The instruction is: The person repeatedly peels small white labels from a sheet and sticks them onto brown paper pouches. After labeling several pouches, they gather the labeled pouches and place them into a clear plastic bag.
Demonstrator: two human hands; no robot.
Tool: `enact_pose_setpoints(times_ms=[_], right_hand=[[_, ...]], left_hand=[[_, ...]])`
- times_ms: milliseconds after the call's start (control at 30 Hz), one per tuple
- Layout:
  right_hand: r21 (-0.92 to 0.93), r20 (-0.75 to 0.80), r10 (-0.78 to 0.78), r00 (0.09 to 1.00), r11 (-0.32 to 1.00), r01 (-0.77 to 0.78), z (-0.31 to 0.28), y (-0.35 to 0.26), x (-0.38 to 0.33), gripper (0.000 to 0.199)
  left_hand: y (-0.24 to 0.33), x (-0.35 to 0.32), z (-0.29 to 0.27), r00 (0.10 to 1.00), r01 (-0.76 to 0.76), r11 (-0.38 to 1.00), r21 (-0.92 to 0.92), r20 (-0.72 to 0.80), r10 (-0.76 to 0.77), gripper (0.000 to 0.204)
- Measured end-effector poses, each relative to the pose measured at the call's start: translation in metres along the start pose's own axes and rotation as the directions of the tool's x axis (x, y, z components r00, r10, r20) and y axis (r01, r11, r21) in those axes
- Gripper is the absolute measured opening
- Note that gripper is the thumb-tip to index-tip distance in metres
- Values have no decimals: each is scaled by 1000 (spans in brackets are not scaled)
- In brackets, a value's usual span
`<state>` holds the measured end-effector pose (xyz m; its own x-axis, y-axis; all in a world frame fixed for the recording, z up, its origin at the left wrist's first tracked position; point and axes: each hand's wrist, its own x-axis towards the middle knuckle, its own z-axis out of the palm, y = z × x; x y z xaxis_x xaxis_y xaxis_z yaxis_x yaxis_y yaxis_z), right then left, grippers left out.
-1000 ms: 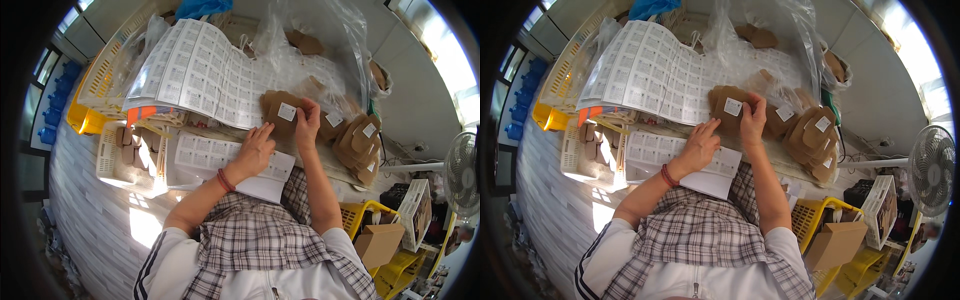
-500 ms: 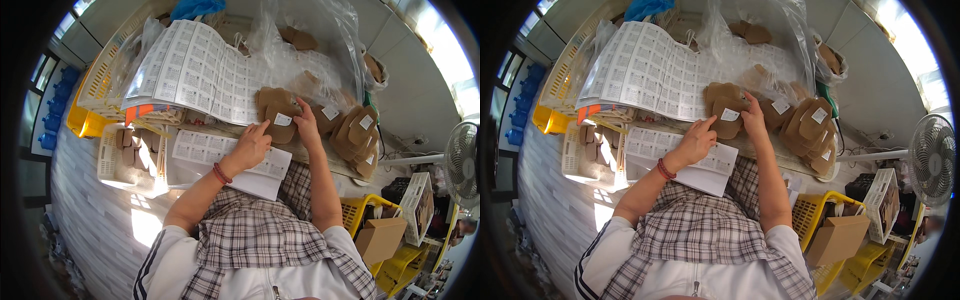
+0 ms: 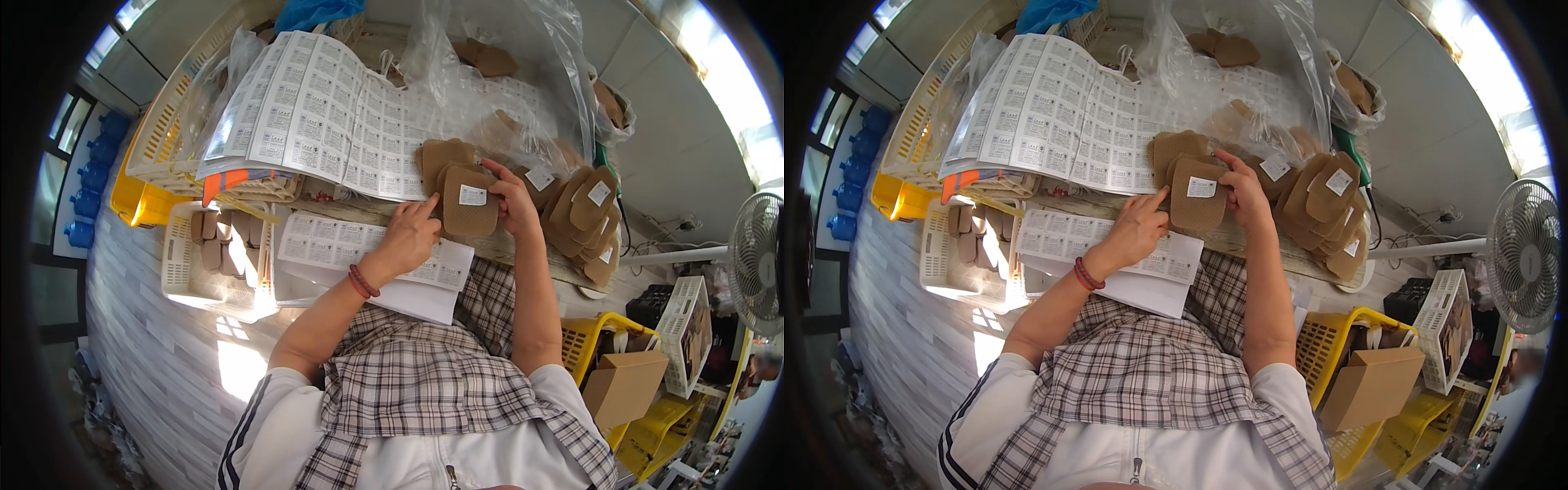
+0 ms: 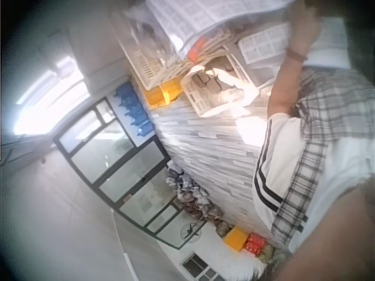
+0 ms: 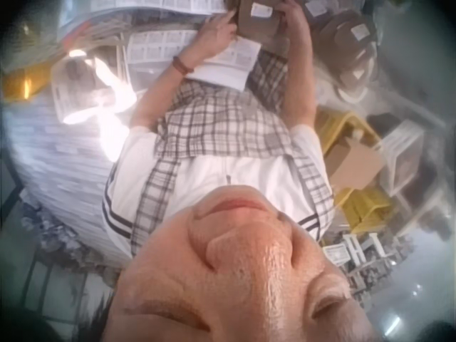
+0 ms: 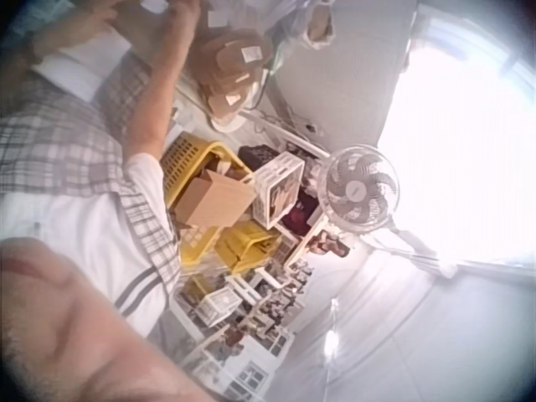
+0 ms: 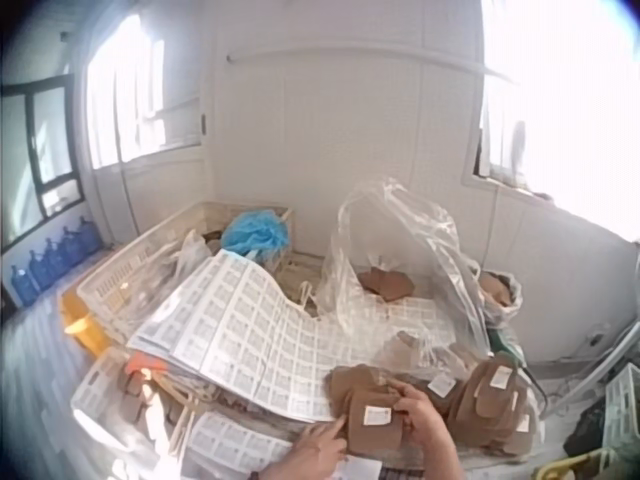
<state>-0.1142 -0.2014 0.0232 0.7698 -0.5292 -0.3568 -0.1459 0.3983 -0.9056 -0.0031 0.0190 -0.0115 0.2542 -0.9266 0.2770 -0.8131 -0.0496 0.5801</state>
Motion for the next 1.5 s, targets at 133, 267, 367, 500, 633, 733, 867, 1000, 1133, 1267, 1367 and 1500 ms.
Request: enact_pose_setpoints(times_ms=[133,267,367,500,633,733,867,1000,1133,1267,1367,1500], right_hand=[[-21,16,-136,991,990,137,4,-15,-24,54],[-66,-76,-468,880,883,464,-9,-55,-67,47],[-205,-273,-633,725,774,599,-64,-74,-76,39],[-402,-423,-724,544,689,604,-146,-68,-60,35],[-700,-497,-728,473,658,277,-130,-51,-49,39],[-919,-370,-849,377,393,-19,-132,-37,-37,39],[-954,-248,-918,310,176,-241,-141,-33,-20,27],[-922,-269,-909,320,147,-359,-141,-44,-22,22],[-989,-13,-994,106,-3,-146,-84,-60,-65,22],[-842,127,-864,488,166,513,-1,-1,-96,21],[-871,205,-695,689,192,452,47,36,-105,16],[-870,191,-666,721,225,439,51,59,-94,13]], left_hand=[[4,3,-3,998,25,1000,11,51,-26,9],[5,2,-12,997,29,999,26,70,-31,7],[7,2,-14,998,32,999,-17,60,-30,7],[7,2,-12,999,35,998,-58,-4,-35,8],[8,-2,-14,999,51,995,-84,-14,-53,8],[8,-4,-15,998,50,997,-67,-26,-51,8],[11,-2,-14,996,5,999,-42,-93,-8,7],[23,2,-17,991,115,993,-35,-70,-117,7],[28,-2,-14,978,109,984,-141,-164,-132,9],[28,-4,-8,982,101,969,-226,-131,-133,6],[31,-5,-8,986,90,964,-250,-116,-122,7],[32,-9,-9,984,85,957,-277,-131,-125,8]])
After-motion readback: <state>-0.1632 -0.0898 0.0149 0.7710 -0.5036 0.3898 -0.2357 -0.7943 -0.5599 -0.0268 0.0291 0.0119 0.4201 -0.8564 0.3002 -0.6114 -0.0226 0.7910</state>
